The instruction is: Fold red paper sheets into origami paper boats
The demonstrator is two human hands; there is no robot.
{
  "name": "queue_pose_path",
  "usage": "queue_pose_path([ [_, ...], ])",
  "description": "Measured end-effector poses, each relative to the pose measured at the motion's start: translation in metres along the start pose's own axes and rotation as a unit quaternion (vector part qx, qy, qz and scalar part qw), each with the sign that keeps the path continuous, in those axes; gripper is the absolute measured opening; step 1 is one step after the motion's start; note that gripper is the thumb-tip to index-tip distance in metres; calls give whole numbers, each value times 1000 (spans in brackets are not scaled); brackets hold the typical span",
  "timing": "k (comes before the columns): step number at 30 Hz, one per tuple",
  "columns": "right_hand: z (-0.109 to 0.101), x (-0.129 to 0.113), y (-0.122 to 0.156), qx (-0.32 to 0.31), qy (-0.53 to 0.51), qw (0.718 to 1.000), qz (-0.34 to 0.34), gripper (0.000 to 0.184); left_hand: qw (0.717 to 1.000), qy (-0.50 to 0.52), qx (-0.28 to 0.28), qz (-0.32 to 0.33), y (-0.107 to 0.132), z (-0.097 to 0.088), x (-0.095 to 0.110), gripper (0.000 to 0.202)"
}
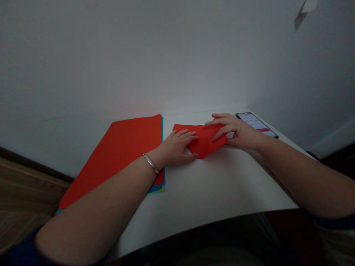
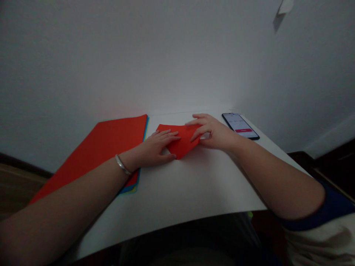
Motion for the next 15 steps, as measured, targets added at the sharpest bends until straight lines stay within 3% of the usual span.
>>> queue_pose_path([
  [3, -2, 1, -3, -113, -51, 992, -10, 14, 1000, 5, -10, -6, 1, 0, 0, 70],
  [6, -1, -1, -2, -169, -95, 980, 42, 17, 1000, 9, -18, -9, 1, 1, -1, 72],
  [15, 7, -7, 0, -144, -125, 949, 252, 34, 1000, 6, -3, 0, 1, 3, -1, 68],
])
Point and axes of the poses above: each hand's wrist, its own y-axis away from the middle knuckle, its own z-axis out of the palm, x = y × z, the point moved 1 cm from there along -y, towards the middle knuckle, and after that the axes turned 4 degrees about -z, right-handed, at the moved point
